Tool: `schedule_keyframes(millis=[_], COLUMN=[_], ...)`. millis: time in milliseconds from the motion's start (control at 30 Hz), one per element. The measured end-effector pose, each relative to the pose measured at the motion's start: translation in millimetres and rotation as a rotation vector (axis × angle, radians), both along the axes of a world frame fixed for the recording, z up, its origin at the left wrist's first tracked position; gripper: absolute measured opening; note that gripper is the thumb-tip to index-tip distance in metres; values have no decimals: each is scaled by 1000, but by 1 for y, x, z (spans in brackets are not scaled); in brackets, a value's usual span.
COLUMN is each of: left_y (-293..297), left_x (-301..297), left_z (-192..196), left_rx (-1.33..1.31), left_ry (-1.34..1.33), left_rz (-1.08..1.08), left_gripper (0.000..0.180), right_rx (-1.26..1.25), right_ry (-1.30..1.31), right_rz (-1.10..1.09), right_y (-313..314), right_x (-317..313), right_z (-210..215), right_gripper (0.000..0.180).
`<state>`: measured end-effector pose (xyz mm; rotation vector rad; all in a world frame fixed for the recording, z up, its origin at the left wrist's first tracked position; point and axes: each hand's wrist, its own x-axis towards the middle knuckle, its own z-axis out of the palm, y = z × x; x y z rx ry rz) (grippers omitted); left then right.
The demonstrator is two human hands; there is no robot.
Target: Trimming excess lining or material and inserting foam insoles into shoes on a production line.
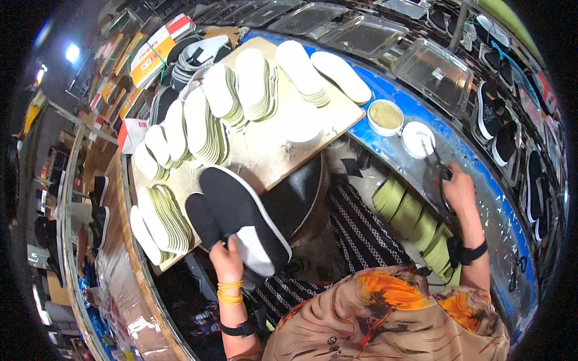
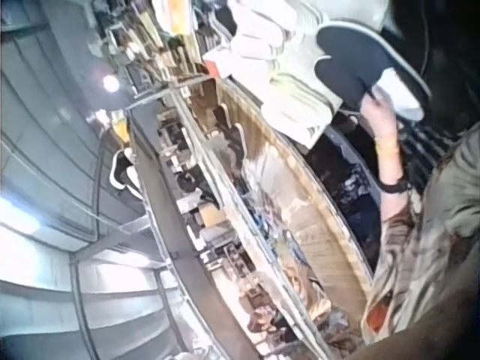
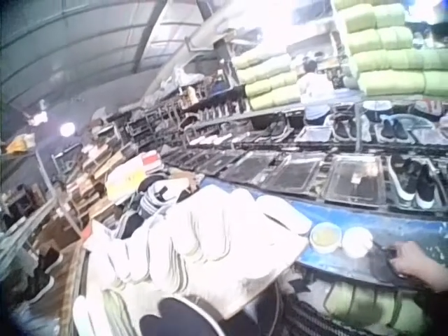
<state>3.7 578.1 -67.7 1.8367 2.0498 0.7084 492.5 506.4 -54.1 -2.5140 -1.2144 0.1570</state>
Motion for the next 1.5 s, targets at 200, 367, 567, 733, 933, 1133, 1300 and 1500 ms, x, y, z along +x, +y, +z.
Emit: schedule_keyframes(millis=[200,367,567,733,933,1133,1300,1500], left_y=[15,71,249,323,351,335,283,89], left_x=[-5,-28,30,76,65,73,26,-109], left_z=[59,132,130,101,88,92,160,196], left_rx=[-369,-605,4,142,-59,50,754,421], left_ry=[-2,-23,204,598,617,624,238,-646], left_rz=[-355,-668,-752,-624,-699,-567,-220,-122], left_gripper=[37,40,46,56,42,23,18,28], right_rx=[-287,-638,-134,201,77,285,522,853], right_ry=[-117,-222,-130,-115,-222,-377,-341,724], right_rz=[-105,59,808,1221,1221,1236,972,706], right_y=[-25,40,223,345,384,359,333,208], right_x=[54,46,-84,-205,-230,-253,-223,-103], right_z=[-32,5,80,85,45,40,106,159], right_gripper=[44,38,30,33,25,16,27,25])
